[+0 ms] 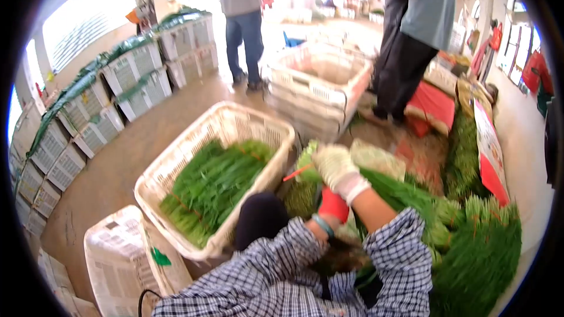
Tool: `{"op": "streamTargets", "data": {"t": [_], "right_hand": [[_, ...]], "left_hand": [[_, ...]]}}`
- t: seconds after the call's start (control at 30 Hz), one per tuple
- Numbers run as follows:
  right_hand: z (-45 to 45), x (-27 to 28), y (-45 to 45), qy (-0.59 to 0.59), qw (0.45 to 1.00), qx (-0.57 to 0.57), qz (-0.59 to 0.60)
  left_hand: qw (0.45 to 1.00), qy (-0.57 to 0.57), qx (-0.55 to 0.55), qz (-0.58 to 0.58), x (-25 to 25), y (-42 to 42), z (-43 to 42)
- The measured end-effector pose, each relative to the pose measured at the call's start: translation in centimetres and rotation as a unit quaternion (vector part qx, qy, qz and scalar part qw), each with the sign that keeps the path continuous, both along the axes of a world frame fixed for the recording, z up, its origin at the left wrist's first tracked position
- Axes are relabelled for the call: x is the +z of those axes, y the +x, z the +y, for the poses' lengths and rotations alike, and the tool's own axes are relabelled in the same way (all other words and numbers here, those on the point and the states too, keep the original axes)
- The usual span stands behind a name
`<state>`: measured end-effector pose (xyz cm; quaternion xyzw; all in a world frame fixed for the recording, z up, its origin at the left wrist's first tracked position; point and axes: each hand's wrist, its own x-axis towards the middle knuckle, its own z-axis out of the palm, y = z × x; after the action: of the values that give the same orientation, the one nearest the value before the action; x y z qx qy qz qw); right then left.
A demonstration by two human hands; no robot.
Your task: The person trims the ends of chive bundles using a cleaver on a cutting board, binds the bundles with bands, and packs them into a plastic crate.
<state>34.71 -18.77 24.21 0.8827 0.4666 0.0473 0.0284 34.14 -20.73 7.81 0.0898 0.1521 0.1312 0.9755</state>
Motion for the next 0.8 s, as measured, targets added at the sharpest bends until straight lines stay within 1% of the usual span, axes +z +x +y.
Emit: {"op": "streamTargets", "data": {"t": [0.07,0.13,0.17,0.2,0.23,0.27,0.3,0.33,0.37,0.4,0.43,0.47,0.5,0.53,0.57,0.6,0.63,0.67,0.7,0.73,0.77,0.8], "right_hand": [[0.2,-4.9,3.0,0.085,0.995,0.02,-0.044],[-0.5,-5.9,4.5,0.18,0.975,-0.024,0.129],[-0.8,-7.1,5.3,0.274,0.924,-0.033,0.265],[-1.3,-8.4,6.0,0.274,0.923,-0.038,0.268],[-1.7,-8.9,6.3,0.341,0.848,-0.083,0.398],[-2.2,-9.5,6.4,0.398,0.748,-0.126,0.516],[-2.8,-11.0,6.9,0.451,0.717,-0.122,0.516],[-3.5,-12.5,7.3,0.452,0.715,-0.123,0.519],[-4.2,-13.9,7.5,0.479,0.693,-0.146,0.518],[-5.0,-15.8,7.7,0.504,0.671,-0.167,0.518],[-5.6,-18.7,8.1,0.533,0.635,-0.193,0.525],[-6.2,-21.7,8.2,0.563,0.595,-0.219,0.53],[-6.9,-23.5,8.2,0.604,0.548,-0.195,0.545],[-7.4,-23.7,8.0,0.616,0.512,-0.169,0.575],[-7.4,-23.3,7.7,0.616,0.502,-0.152,0.587],[-7.4,-23.0,7.4,0.616,0.492,-0.136,0.6],[-7.6,-22.8,7.4,0.617,0.491,-0.128,0.601],[-7.5,-23.4,8.0,0.616,0.517,-0.142,0.578],[-7.2,-25.6,9.7,0.618,0.674,-0.075,0.397],[-7.1,-27.5,10.9,0.583,0.79,-0.006,0.191],[-6.9,-26.8,10.2,0.583,0.79,-0.004,0.189],[-6.5,-26.3,9.2,0.65,0.693,-0.033,0.309]], "left_hand": [[0.997,-0.023,-0.037,0.057,-2.0,1.0,-0.4],[0.997,0.028,-0.013,0.068,-0.5,0.8,-1.3],[0.998,-0.007,-0.002,0.07,-0.3,1.1,-1.8],[0.996,-0.04,0.009,0.076,-0.3,1.1,-2.1],[0.996,-0.039,0.006,0.082,-1.6,1.6,-2.1],[0.999,-0.048,-0.009,0.012,-4.1,2.2,-2.0],[0.996,-0.057,-0.023,-0.058,-6.4,2.3,-2.1],[0.997,-0.056,-0.024,-0.055,-8.0,1.5,-2.2],[0.905,0.42,-0.059,0.03,-9.6,0.1,-2.0],[0.871,0.478,-0.103,0.042,-9.1,-1.9,-1.7],[0.899,0.392,-0.181,0.066,-7.2,-3.8,-1.0],[0.907,0.336,-0.236,0.093,-5.5,-5.5,-0.3],[0.9,0.336,-0.255,0.109,-4.0,-6.9,0.7],[0.888,0.374,-0.243,0.113,-3.0,-7.7,1.6],[0.868,0.467,-0.155,0.065,-2.8,-7.5,2.9],[0.828,0.558,-0.049,0.036,-2.5,-6.5,3.7],[0.723,0.691,-0.001,0.026,-0.8,-5.4,5.2],[0.596,0.802,0.047,0.01,0.5,-4.3,6.3],[0.594,0.803,0.05,0.009,0.6,-3.3,7.0],[0.419,0.907,0.003,0.029,0.1,-2.1,7.7],[0.226,0.972,-0.045,0.047,-0.6,-1.2,8.3],[0.225,0.972,-0.043,0.046,-1.3,-0.4,8.4]]}}
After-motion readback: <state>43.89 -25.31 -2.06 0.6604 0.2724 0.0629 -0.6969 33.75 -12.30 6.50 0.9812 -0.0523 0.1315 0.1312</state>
